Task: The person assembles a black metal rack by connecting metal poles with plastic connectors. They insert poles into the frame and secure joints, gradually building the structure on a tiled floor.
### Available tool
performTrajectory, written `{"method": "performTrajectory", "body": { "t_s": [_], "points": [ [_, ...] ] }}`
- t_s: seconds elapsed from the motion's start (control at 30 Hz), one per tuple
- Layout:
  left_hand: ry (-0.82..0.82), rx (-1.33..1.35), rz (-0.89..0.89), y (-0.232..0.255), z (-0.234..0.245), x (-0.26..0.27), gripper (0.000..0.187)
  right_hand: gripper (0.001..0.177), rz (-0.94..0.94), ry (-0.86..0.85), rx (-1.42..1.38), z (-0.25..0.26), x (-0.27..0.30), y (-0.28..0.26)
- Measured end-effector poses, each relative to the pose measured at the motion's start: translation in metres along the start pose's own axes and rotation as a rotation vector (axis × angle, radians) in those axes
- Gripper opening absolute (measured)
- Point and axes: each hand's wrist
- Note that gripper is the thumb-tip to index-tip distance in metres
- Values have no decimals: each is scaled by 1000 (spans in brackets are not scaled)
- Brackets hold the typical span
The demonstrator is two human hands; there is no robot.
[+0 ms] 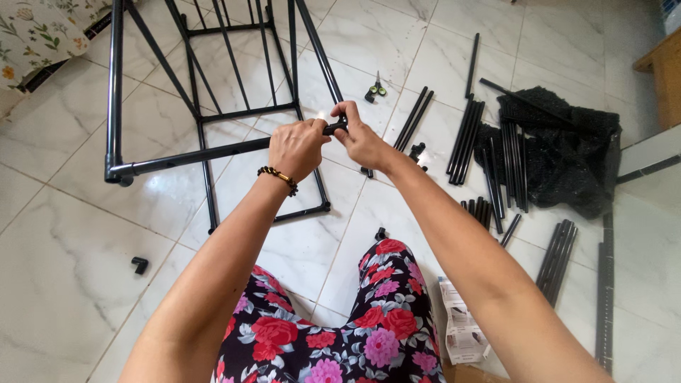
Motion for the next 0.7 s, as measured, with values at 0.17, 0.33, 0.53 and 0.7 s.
{"method": "performTrajectory", "body": {
  "t_s": [0.17,0.33,0.53,0.7],
  "points": [
    [-1,-5,18,1,-5,-1,14,49,-75,4,-30,-6,5,7],
    [-7,36,-21,-10,6,-11,28,53,68,125,-31,-16,-4,12],
    [-99,-97,-22,-34,33,-12,25,33,76,168,-76,-15,2,0],
    [-256,-108,114,-37,36,-8,28,31,17,225,-33,-29,-3,-7]
  ]
}}
Point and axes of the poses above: each hand's wrist, its own x-axis away from the middle knuckle, its own z-axis out of the back of the hand, y = z × x, and after that the axes turned 14 degrees about z, right-handed
